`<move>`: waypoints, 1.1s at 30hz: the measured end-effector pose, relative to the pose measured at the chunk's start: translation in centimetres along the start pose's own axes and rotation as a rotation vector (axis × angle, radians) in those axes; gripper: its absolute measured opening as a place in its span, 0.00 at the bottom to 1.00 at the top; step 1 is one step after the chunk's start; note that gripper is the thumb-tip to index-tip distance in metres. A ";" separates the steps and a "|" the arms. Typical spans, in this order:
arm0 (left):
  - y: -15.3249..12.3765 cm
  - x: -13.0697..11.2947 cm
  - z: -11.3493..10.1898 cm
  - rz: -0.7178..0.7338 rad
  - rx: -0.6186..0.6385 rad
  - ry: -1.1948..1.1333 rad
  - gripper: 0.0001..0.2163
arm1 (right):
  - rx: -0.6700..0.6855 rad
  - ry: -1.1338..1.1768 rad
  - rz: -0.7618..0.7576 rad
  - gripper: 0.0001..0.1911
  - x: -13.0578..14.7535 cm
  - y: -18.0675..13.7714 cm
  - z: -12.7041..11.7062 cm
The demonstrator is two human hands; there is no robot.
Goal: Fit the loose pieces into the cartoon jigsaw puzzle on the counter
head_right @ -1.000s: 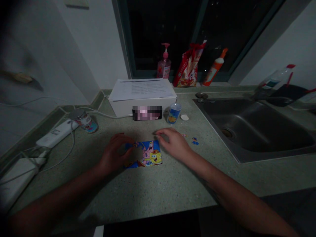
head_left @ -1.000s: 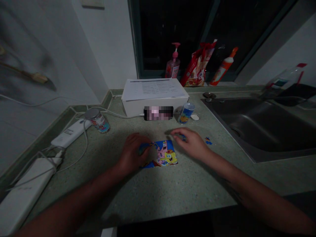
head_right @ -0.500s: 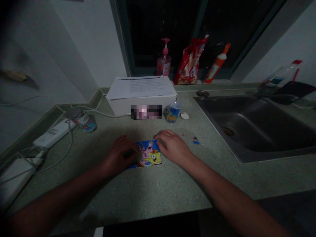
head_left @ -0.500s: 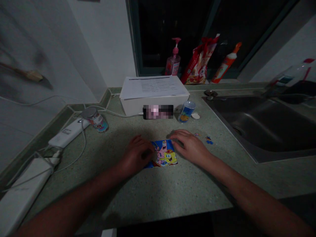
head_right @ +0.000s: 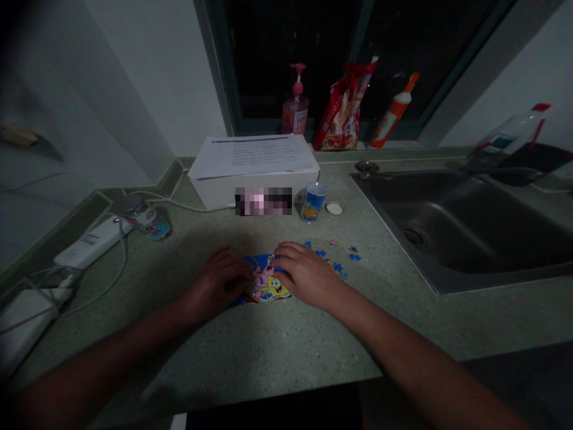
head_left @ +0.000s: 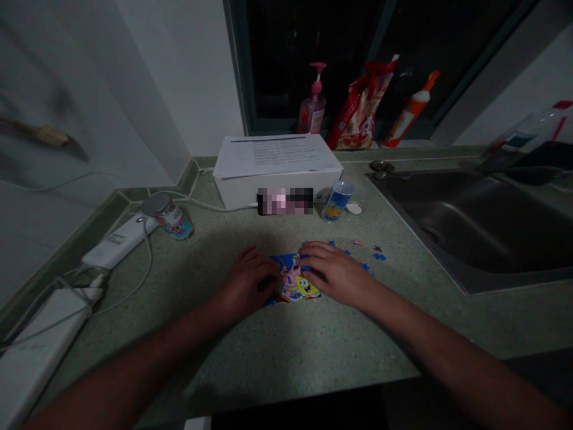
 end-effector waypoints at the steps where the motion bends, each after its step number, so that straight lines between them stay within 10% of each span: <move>1: 0.0 0.0 0.0 -0.001 0.000 0.002 0.07 | -0.002 -0.003 -0.002 0.11 0.0 0.0 0.0; 33: 0.1 -0.3 0.3 0.005 0.042 0.041 0.07 | -0.008 0.002 -0.041 0.10 0.7 -0.1 0.1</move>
Point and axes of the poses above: each hand's wrist, its own y-axis towards the middle knuckle, its own z-axis out of the palm, x = y × z, the point moved 8 cm from there along y, towards the middle knuckle, and after that the axes turned 13 degrees about x, right-handed, at the moved point
